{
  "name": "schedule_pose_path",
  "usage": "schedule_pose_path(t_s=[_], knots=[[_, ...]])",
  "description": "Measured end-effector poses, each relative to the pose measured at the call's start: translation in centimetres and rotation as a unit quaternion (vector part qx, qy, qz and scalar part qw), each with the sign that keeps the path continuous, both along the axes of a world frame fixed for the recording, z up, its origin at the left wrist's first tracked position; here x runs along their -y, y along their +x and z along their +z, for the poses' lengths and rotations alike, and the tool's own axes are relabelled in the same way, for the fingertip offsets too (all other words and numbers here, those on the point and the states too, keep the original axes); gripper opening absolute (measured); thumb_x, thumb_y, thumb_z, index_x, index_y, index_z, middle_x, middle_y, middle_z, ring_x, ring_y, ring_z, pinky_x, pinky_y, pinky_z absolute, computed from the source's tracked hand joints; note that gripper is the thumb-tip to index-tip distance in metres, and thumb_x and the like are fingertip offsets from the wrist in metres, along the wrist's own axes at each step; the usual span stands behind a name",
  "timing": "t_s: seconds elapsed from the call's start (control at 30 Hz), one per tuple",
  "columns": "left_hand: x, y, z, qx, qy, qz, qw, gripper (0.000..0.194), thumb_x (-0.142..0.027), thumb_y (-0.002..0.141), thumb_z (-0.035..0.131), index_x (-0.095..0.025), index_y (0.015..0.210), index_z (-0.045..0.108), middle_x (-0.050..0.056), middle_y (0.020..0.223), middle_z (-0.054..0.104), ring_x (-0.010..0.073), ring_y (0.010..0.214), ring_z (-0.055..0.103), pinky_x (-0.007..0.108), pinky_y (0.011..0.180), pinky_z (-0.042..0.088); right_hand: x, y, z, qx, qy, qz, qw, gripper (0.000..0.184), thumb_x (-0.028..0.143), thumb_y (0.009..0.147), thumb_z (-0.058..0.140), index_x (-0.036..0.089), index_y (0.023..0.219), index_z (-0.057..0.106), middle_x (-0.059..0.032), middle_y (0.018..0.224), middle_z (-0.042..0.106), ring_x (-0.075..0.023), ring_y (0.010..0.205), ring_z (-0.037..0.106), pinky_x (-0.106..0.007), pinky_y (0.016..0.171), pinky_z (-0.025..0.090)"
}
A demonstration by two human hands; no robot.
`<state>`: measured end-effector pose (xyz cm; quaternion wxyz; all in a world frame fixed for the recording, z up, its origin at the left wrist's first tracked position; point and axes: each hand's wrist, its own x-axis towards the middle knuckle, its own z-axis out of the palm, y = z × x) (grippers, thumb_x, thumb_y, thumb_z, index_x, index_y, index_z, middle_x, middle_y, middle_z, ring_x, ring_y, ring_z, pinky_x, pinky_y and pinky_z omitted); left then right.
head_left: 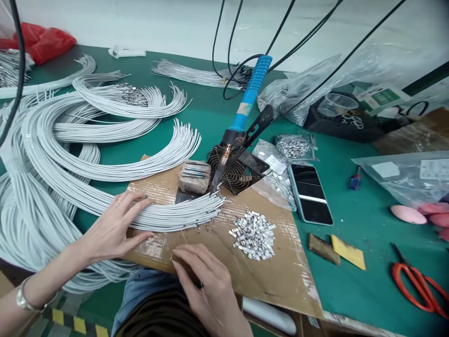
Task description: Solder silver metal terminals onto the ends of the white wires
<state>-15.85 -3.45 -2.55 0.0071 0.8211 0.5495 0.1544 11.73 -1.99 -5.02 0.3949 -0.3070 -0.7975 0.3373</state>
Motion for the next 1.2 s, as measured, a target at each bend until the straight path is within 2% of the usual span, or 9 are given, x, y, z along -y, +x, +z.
schedule_pose_path(t_s=[0.1,0.17,0.23,0.33,0.53,0.77,0.87,1.03,1.2], knots=[[0.9,1.4,-0.1,0.026,0.047,-0.007,0.999,0.023,-0.018,0.100,0.066,-0.011,0.121,0.060,0.015,0.112,0.062,0.0297,0.101,0.058,0.045,0.090,0.047,-0.1,-0.1,-0.3,0.012,-0.012,-0.003,1.000,0.018,0.014,0.101,0.065,0.021,0.116,0.073,-0.0052,0.106,0.081,-0.0186,0.093,0.077,-0.030,0.095,0.061],[1.1,3.2,-0.5,0.033,0.060,-0.028,0.997,0.014,-0.011,0.099,0.064,-0.014,0.113,0.062,0.009,0.099,0.065,0.0250,0.091,0.057,0.039,0.082,0.047,-0.2,0.9,-0.4,0.019,-0.030,-0.011,0.999,0.020,0.017,0.105,0.059,0.023,0.117,0.074,-0.0037,0.109,0.082,-0.0173,0.096,0.078,-0.028,0.098,0.059],[1.0,5.2,-1.2,0.029,0.069,-0.037,0.996,0.015,-0.009,0.100,0.063,-0.013,0.114,0.062,0.009,0.096,0.068,0.0244,0.087,0.058,0.038,0.079,0.047,-0.3,2.2,-0.4,0.023,-0.053,-0.030,0.998,0.030,0.017,0.109,0.048,0.025,0.122,0.075,-0.0033,0.111,0.082,-0.0165,0.101,0.078,-0.026,0.098,0.060],[0.6,7.3,-2.2,0.010,0.094,-0.012,0.995,0.011,-0.007,0.101,0.060,-0.009,0.111,0.063,0.010,0.090,0.070,0.0265,0.084,0.059,0.040,0.076,0.046,-0.1,4.3,-0.5,0.019,-0.091,-0.071,0.993,0.039,0.019,0.111,0.038,0.026,0.124,0.075,-0.0048,0.110,0.081,-0.0171,0.099,0.077,-0.027,0.091,0.062],[0.2,7.6,-2.2,0.013,0.079,0.006,0.997,0.010,-0.007,0.103,0.055,-0.016,0.103,0.060,0.007,0.086,0.069,0.0246,0.078,0.057,0.039,0.074,0.046,0.5,5.4,-0.5,-0.055,-0.216,-0.147,0.964,0.045,0.033,0.114,0.036,0.031,0.110,0.081,-0.0022,0.096,0.081,-0.0170,0.090,0.076,-0.026,0.084,0.059],[0.6,7.6,-0.7,0.094,0.024,-0.055,0.994,0.019,0.001,0.103,0.050,-0.014,0.113,0.057,0.009,0.099,0.070,0.0203,0.094,0.063,0.034,0.088,0.050,0.0,5.1,-0.5,-0.093,-0.231,-0.131,0.960,0.040,0.033,0.113,0.042,0.029,0.109,0.082,-0.0017,0.093,0.080,-0.0155,0.083,0.074,-0.024,0.079,0.059],[0.5,7.7,-0.8,0.114,0.020,-0.071,0.991,0.025,0.006,0.100,0.053,-0.014,0.115,0.057,0.010,0.101,0.071,0.0211,0.096,0.063,0.035,0.090,0.050,-0.3,5.5,-0.6,-0.100,-0.233,-0.132,0.958,0.041,0.031,0.113,0.041,0.028,0.107,0.081,-0.0010,0.090,0.080,-0.0147,0.082,0.075,-0.023,0.077,0.059],[0.7,8.5,-1.4,0.193,-0.082,-0.074,0.975,0.022,-0.002,0.104,0.049,-0.018,0.118,0.055,0.007,0.104,0.070,0.0183,0.101,0.069,0.027,0.090,0.053,-0.5,5.9,-0.8,-0.114,-0.226,-0.128,0.959,0.045,0.030,0.114,0.038,0.027,0.105,0.082,-0.0011,0.087,0.081,-0.0142,0.080,0.076,-0.022,0.076,0.060],[1.2,9.7,-1.5,0.212,-0.123,-0.054,0.968,0.021,-0.006,0.104,0.048,-0.023,0.115,0.054,0.003,0.100,0.071,0.0169,0.092,0.072,0.025,0.082,0.057,-0.4,5.7,-0.8,-0.126,-0.240,-0.141,0.952,0.035,0.027,0.111,0.049,0.027,0.102,0.082,-0.0015,0.084,0.079,-0.0148,0.078,0.074,-0.023,0.075,0.059]])
